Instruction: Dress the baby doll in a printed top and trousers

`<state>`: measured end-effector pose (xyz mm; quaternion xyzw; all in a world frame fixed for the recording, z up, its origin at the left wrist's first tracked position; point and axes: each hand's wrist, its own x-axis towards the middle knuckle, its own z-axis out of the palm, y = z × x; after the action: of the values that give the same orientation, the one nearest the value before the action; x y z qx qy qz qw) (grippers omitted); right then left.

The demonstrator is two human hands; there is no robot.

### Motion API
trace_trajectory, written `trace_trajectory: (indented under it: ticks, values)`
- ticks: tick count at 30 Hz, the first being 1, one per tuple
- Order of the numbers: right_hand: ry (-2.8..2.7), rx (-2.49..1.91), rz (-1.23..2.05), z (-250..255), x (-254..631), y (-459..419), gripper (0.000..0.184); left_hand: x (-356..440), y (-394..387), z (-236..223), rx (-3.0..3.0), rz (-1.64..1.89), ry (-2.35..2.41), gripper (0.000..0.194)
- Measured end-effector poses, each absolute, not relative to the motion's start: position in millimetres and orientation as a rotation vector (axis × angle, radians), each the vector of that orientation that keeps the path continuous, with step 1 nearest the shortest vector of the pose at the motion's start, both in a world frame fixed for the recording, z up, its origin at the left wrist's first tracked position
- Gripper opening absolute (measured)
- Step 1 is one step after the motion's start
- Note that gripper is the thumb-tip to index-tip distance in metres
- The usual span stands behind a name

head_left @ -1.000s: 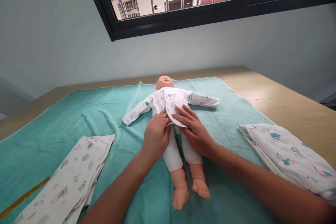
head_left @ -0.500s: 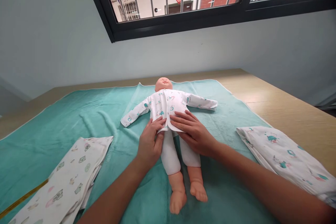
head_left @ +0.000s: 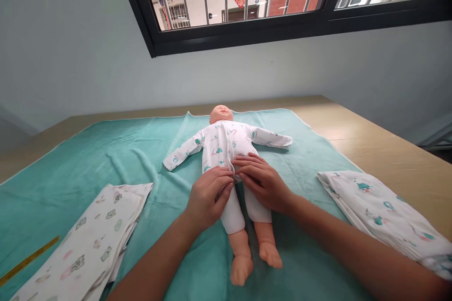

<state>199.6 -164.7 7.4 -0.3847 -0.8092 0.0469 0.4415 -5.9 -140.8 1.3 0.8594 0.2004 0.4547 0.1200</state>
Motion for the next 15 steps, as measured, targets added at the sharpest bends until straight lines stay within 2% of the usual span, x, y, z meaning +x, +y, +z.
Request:
trace_trajectory:
  ticks: [7,11,15]
  values:
    - [-1.749,-1.19,0.546,27,206,-199,0.024,-5,-139,-4,2.579,1.27,0.53,0.021]
    - [-1.828,-1.307,0.321,39,240,-251,0.017,-7,-140,-6,2.651,1.299,0.451,0.023]
    - [-1.658,-1.682,0.025,36,293,-314,0.023,-4,-147,-7,2.675,1.3,0.346,0.024]
